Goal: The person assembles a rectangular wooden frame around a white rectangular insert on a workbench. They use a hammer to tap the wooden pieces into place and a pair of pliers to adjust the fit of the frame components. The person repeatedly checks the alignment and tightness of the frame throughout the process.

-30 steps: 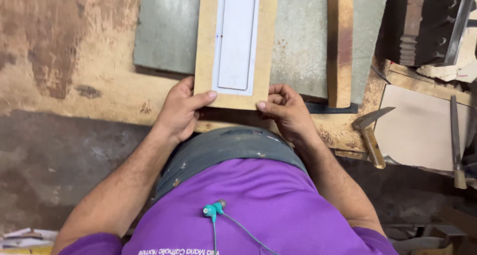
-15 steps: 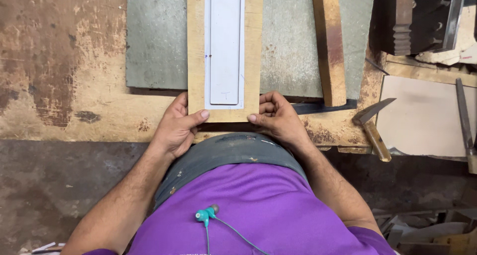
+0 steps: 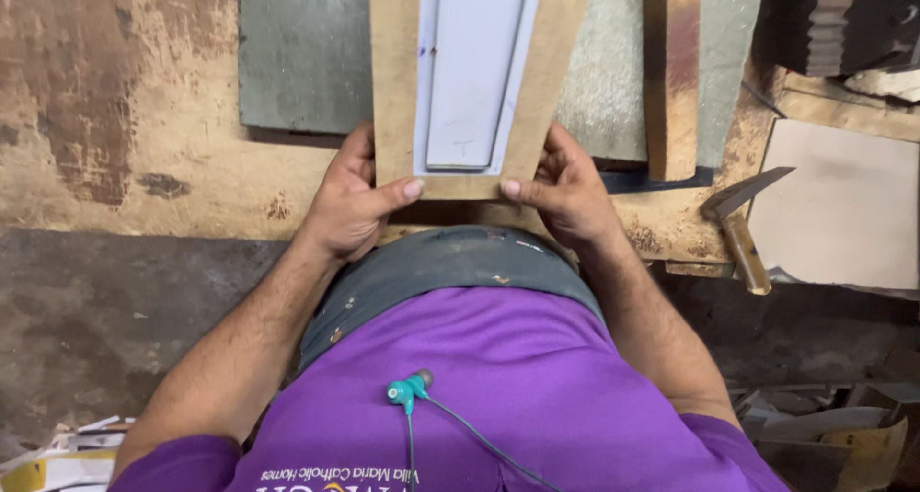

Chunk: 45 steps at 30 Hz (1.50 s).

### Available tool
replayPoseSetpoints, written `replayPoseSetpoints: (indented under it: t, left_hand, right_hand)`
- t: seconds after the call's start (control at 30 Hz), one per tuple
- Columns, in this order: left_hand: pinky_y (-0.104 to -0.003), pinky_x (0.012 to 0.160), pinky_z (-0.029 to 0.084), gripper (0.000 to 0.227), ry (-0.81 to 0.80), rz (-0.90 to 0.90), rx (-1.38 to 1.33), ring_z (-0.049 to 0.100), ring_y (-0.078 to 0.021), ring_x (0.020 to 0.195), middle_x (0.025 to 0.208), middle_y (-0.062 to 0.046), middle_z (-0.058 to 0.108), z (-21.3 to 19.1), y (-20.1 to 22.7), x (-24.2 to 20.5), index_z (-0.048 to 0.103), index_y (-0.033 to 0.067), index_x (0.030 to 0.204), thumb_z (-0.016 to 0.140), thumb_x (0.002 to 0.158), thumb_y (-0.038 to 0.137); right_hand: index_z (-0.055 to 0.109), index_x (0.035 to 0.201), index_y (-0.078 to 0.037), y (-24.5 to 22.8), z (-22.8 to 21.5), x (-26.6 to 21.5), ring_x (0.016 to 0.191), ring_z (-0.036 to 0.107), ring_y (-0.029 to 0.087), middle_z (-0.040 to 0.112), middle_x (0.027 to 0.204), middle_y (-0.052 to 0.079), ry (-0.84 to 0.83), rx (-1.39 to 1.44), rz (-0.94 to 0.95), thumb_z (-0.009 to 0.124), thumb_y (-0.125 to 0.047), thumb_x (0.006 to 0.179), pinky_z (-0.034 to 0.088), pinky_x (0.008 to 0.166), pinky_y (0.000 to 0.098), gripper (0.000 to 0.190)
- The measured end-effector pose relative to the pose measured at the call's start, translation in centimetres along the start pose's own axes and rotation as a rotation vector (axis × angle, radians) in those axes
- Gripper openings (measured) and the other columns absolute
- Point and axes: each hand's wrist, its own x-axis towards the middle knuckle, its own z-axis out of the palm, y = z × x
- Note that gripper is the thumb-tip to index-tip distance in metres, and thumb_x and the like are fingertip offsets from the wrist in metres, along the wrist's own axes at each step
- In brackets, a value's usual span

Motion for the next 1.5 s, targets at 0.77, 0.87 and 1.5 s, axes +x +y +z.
replayPoseSetpoints:
  t: [0.77, 0.87, 1.5]
  left_hand:
    - [-0.042, 0.106, 0.063, 0.044, 0.022, 0.149, 0.332, 0.070, -0.0208, 0.118, 0.119, -0.014, 0.071, 0.1, 3.6, -0.6, 0.054, 0.0048, 0.128, 0.077, 0.092, 0.012]
    - [-0.034, 0.081, 0.068, 0.029, -0.012, 0.459, 0.684, 0.072, -0.0182, 0.099, 0.112, -0.012, 0.068, -1.4, 8.7, -1.0, 0.057, 0.0060, 0.126, 0.072, 0.102, 0.015]
    - [-0.039, 0.118, 0.038, 0.009, -0.004, 1.120, 2.165, 0.071, -0.0221, 0.114, 0.105, -0.004, 0.082, 0.6, 15.4, -5.5, 0.084, 0.0150, 0.087, 0.078, 0.094, 0.014]
  right_hand:
    - [0.049, 0.141, 0.003, -1.3, 0.0, -0.7, 0.113, 0.068, 0.022, 0.067, 0.121, 0.016, 0.113, -0.244, -0.017, 0.078, -0.003, 0.089, 0.060, 0.104, 0.0398, 0.060]
    - [0.048, 0.141, 0.004, -2.6, -1.5, -0.7, 0.113, 0.069, 0.023, 0.067, 0.124, 0.018, 0.160, -0.274, -0.105, 0.075, 0.000, 0.092, 0.061, 0.103, 0.0370, 0.056]
    - [0.056, 0.138, 0.001, -3.0, -3.7, -0.6, 0.113, 0.069, 0.022, 0.066, 0.131, 0.015, 0.226, -0.625, -0.320, 0.073, -0.001, 0.100, 0.061, 0.096, 0.0329, 0.042]
